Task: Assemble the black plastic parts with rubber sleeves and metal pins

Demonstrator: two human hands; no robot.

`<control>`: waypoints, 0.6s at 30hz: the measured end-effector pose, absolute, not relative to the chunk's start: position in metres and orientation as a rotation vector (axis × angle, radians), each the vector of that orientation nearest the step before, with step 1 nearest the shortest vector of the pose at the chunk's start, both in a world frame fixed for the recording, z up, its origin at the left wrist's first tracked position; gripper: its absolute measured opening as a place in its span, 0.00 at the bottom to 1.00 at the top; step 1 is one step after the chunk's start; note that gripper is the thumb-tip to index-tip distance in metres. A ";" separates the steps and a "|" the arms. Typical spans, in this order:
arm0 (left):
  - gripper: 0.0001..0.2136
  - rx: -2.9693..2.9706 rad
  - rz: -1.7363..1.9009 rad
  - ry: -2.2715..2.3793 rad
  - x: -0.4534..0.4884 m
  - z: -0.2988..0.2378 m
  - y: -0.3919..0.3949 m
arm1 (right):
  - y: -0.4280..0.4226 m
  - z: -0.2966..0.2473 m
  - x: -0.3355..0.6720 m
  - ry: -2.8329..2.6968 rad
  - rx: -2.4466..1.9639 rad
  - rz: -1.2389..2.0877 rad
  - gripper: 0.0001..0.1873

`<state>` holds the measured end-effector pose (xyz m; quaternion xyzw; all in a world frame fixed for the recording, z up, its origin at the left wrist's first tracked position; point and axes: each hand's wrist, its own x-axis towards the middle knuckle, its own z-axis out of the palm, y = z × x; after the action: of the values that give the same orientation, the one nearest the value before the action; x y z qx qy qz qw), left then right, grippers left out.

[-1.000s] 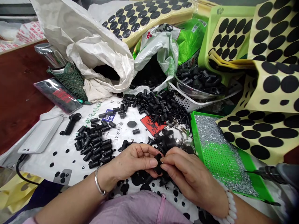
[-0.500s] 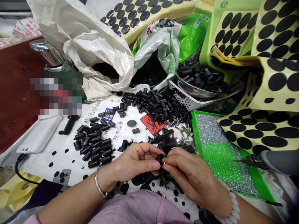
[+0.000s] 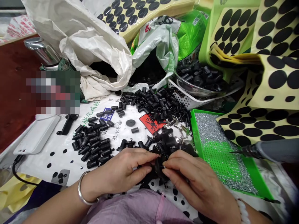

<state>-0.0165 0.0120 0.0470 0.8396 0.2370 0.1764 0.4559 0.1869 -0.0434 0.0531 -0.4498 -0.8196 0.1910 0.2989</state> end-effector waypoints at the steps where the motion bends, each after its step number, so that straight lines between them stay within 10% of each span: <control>1: 0.14 2.159 0.445 0.601 -0.017 0.047 0.012 | -0.043 0.053 0.186 -2.176 -1.192 0.507 0.05; 18: 0.08 2.391 0.664 0.628 -0.012 0.032 0.004 | -0.037 0.057 0.187 -2.354 -1.128 0.352 0.20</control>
<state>-0.0122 0.0042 0.0317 0.8949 0.2352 0.2483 0.2867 0.1874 -0.0366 0.0569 -0.4145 -0.8651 0.1292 0.2513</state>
